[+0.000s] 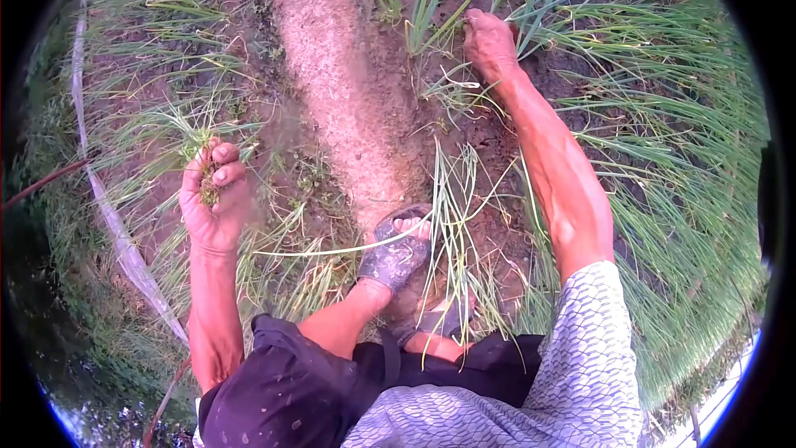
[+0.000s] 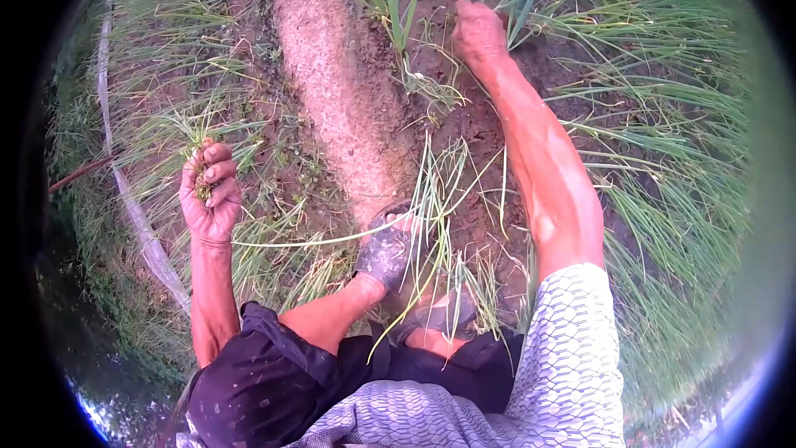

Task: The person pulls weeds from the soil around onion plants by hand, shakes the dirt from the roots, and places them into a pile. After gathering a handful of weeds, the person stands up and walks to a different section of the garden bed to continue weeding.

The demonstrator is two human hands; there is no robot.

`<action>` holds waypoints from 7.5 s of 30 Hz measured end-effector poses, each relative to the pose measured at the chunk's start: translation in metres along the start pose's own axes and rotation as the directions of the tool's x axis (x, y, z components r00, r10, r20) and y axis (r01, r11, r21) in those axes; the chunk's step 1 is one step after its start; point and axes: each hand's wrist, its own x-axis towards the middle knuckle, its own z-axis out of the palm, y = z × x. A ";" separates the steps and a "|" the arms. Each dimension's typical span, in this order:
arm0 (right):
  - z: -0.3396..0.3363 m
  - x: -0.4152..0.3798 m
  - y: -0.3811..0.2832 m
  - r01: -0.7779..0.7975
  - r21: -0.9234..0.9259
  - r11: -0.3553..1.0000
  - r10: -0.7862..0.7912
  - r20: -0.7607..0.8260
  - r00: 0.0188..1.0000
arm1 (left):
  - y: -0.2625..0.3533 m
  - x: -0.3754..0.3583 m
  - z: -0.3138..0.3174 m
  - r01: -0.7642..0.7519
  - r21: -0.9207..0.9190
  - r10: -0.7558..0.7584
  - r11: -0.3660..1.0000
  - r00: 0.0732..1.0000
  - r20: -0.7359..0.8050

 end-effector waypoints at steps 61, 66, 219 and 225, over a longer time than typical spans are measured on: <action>0.011 0.014 -0.045 0.005 0.502 0.865 -0.082 0.131 0.988 | 0.001 -0.004 -0.016 0.057 0.109 -0.042 0.992 0.990 -0.131; -0.001 0.041 -0.040 -0.226 0.549 0.805 0.154 0.174 0.973 | 0.001 -0.004 -0.017 0.067 0.096 -0.053 0.993 0.988 -0.147; -0.556 0.026 -0.221 -0.712 0.081 0.698 0.323 0.851 0.413 | 0.498 -0.592 0.295 0.989 -0.133 0.985 -0.068 0.088 0.148; -0.567 0.063 -0.246 -0.744 -0.040 0.667 0.336 0.907 0.252 | 0.248 -0.569 0.232 0.925 0.351 0.860 -0.144 0.293 -0.417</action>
